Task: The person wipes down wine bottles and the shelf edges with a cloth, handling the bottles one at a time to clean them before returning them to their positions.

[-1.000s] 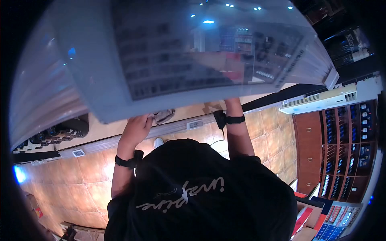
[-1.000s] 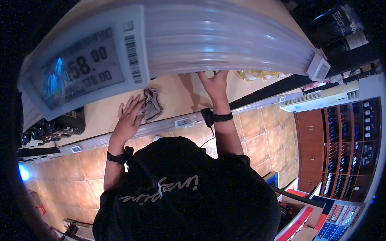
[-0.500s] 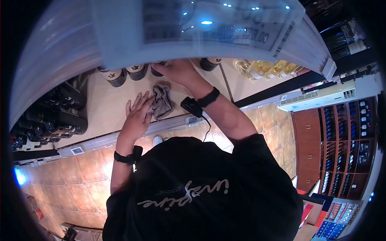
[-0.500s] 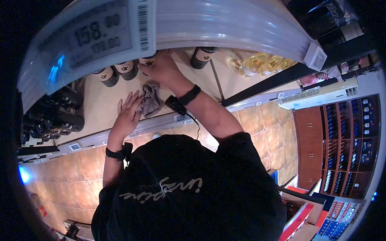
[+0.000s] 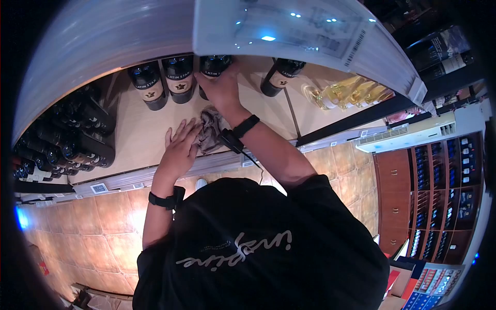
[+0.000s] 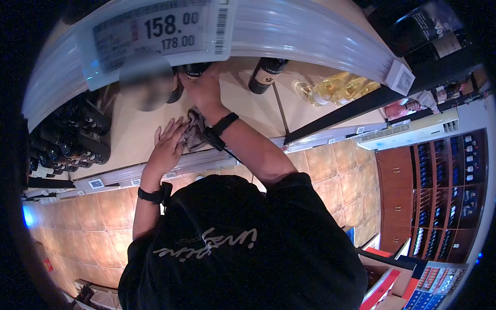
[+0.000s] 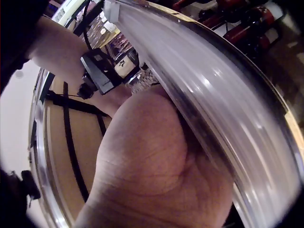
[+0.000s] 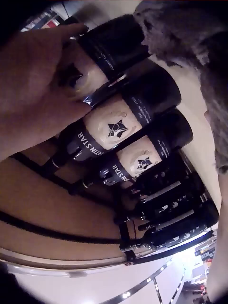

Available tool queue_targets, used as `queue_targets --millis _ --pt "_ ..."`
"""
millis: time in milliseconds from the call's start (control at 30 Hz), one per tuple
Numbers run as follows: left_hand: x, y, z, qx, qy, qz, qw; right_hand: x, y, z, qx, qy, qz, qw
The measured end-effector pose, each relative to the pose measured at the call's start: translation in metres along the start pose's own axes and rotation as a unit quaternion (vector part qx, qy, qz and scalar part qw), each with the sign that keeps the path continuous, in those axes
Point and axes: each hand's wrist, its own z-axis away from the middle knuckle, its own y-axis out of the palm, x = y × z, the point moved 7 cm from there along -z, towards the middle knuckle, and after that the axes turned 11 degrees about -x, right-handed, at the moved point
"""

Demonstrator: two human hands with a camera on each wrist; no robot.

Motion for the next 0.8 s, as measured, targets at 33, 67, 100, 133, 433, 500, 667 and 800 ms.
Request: queue_targets --millis 33,67,100,133,433,500,667,800 --pt "0.000 0.001 0.000 0.000 0.002 -0.004 1.000 0.000 -0.002 -0.001 -0.001 0.028 0.004 1.000" --pt "0.000 0.001 0.000 -0.001 0.004 -0.007 1.000 0.000 -0.004 0.001 0.026 0.063 -0.017 0.998" --pt "0.000 0.001 0.000 -0.001 0.005 -0.008 1.000 0.003 -0.008 0.000 0.027 0.059 -0.013 0.998" --pt "0.001 0.002 0.001 -0.001 0.006 -0.008 1.000 0.005 -0.010 0.000 0.029 0.055 -0.008 0.998" --pt "-0.001 0.001 0.002 -0.005 0.003 -0.011 1.000 -0.037 -0.038 -0.026 0.045 0.054 -0.019 0.997" --pt "-0.001 0.001 0.001 -0.003 0.003 -0.012 1.000 -0.044 -0.050 -0.037 0.029 0.031 0.012 0.999" --pt "0.001 0.002 0.001 -0.004 0.008 -0.016 1.000 -0.064 -0.066 -0.048 0.029 0.074 0.045 0.996" --pt "0.000 0.003 0.001 -0.002 0.010 -0.017 1.000 -0.065 -0.078 -0.056 -0.008 0.012 0.020 1.000"
